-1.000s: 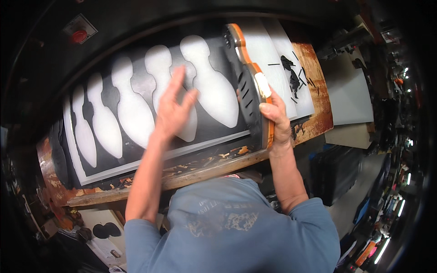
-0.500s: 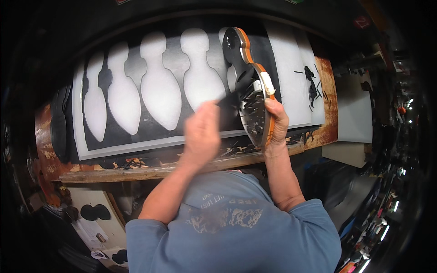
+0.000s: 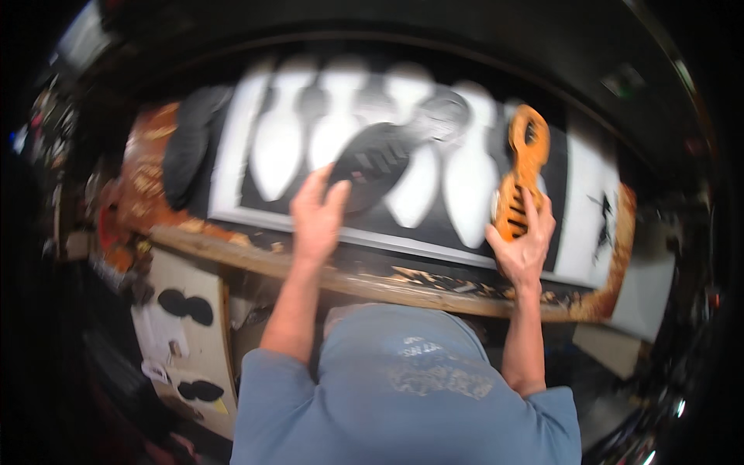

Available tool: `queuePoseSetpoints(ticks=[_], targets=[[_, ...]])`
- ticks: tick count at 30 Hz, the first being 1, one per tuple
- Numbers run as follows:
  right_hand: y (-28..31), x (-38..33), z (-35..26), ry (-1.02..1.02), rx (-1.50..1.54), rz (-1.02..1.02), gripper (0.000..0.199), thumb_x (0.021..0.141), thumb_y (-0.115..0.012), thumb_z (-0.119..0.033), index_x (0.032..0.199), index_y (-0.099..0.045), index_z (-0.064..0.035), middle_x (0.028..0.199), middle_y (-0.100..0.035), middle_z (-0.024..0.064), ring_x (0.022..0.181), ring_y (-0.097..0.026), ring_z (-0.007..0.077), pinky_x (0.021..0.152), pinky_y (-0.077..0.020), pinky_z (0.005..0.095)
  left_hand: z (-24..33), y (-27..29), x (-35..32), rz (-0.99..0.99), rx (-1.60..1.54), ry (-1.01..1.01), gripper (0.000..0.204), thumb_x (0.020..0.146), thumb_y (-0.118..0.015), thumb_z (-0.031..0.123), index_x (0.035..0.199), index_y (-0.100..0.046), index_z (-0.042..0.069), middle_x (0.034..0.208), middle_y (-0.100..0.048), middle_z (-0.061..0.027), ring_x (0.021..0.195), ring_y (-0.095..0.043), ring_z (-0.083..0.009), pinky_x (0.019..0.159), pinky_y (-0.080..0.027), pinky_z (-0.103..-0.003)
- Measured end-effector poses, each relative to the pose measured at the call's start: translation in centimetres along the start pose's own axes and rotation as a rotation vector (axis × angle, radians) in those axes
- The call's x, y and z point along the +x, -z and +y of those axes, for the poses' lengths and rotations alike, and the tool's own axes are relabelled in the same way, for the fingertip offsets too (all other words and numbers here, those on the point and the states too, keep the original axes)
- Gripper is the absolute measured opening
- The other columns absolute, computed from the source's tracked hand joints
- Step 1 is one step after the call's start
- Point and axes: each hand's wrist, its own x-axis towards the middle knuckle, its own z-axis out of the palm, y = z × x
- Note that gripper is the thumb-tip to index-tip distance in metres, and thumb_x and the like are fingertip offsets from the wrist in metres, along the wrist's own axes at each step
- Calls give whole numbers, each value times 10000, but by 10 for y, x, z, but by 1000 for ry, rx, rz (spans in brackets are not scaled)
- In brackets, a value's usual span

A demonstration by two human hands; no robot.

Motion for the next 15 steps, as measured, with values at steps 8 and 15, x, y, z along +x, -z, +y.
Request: queuePoseSetpoints(ticks=[8,15], targets=[[-8,-4,8,27,-130,-49,914,772,-829,-288,1587,-506,-29,1626,-376,301,1413,-443,471,1193,-396,533,-7,112,48,388,125,-307,366,1047,-687,79,1381,-668,-69,1271,-731,-111,1164,-662,-172,1047,-518,-328],[-12,-6,6,7,-99,-30,891,773,-806,-256,1593,-513,-64,1654,-376,276,1455,-435,439,1201,-404,515,-59,265,118,758,707,-185,467,986,-707,122,1402,-626,-75,1379,-671,-267,1286,-624,-443,1135,-481,-489]])
